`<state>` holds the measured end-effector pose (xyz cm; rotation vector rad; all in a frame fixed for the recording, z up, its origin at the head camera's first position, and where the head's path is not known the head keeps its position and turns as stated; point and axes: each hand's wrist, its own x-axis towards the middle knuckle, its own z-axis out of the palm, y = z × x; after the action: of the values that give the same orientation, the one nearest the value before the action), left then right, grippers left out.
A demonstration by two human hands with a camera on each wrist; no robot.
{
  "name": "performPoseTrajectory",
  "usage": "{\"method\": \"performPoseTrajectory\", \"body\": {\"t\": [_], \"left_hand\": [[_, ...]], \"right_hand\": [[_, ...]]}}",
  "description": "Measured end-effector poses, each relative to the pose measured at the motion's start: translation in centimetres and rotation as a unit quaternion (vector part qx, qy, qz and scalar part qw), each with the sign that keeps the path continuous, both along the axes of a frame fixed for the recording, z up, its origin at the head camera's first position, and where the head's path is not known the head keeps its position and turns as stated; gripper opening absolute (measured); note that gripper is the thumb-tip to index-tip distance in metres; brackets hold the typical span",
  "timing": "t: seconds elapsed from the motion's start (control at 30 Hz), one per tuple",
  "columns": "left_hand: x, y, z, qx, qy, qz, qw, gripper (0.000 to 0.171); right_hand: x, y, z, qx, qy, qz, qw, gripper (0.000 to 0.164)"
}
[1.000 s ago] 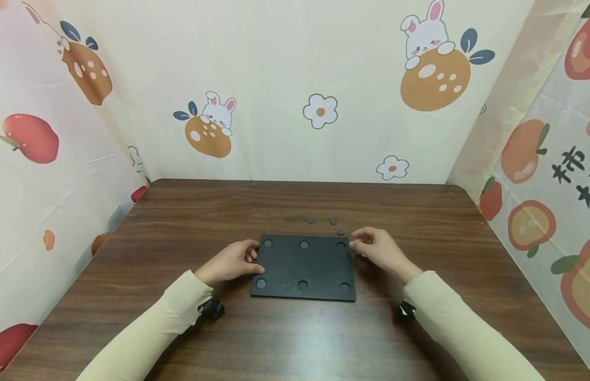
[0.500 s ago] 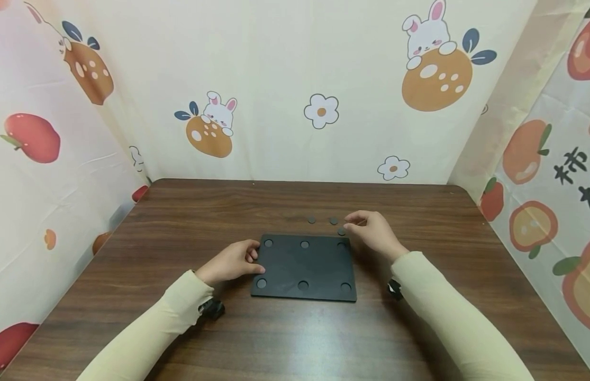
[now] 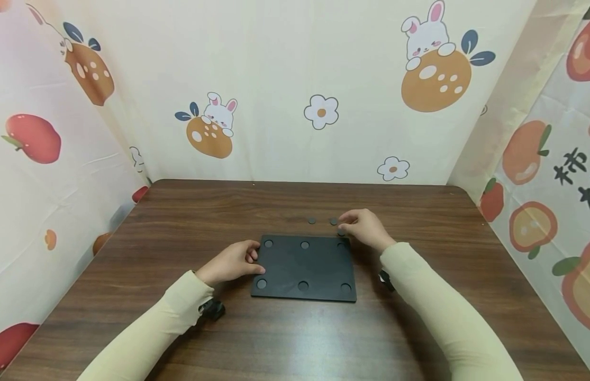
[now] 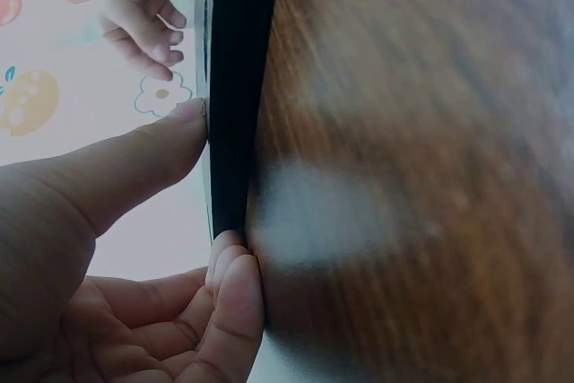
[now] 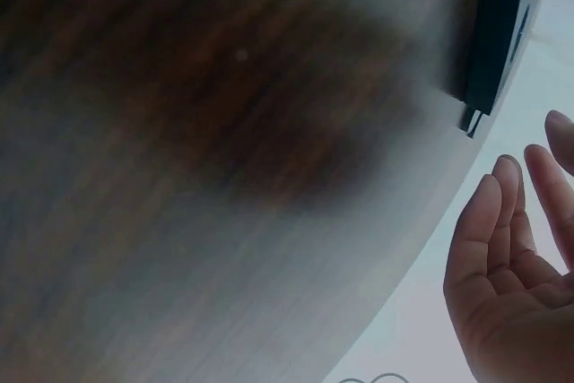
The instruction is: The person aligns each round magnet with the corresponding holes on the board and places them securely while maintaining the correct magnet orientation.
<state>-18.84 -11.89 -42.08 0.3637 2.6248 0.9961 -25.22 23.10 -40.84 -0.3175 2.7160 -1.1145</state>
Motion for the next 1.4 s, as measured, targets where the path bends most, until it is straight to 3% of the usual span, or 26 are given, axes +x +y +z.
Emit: {"method": "performPoseTrajectory", "body": {"t": [0.6,1.4], "left_hand": [[0.1,-0.1,0.0,0.003,-0.002,-0.005,1.0,0.065],[0.0,0.0,0.1,0.008,-0.007,-0.003,0.9999,0.066]], "right_hand": [[-0.7,-0.5,-1.2,0.04,-0.012,0.015,0.999,0.022],[-0.8,-0.5,-0.8,0.051,-0.012,0.006,0.999,0.021]]}}
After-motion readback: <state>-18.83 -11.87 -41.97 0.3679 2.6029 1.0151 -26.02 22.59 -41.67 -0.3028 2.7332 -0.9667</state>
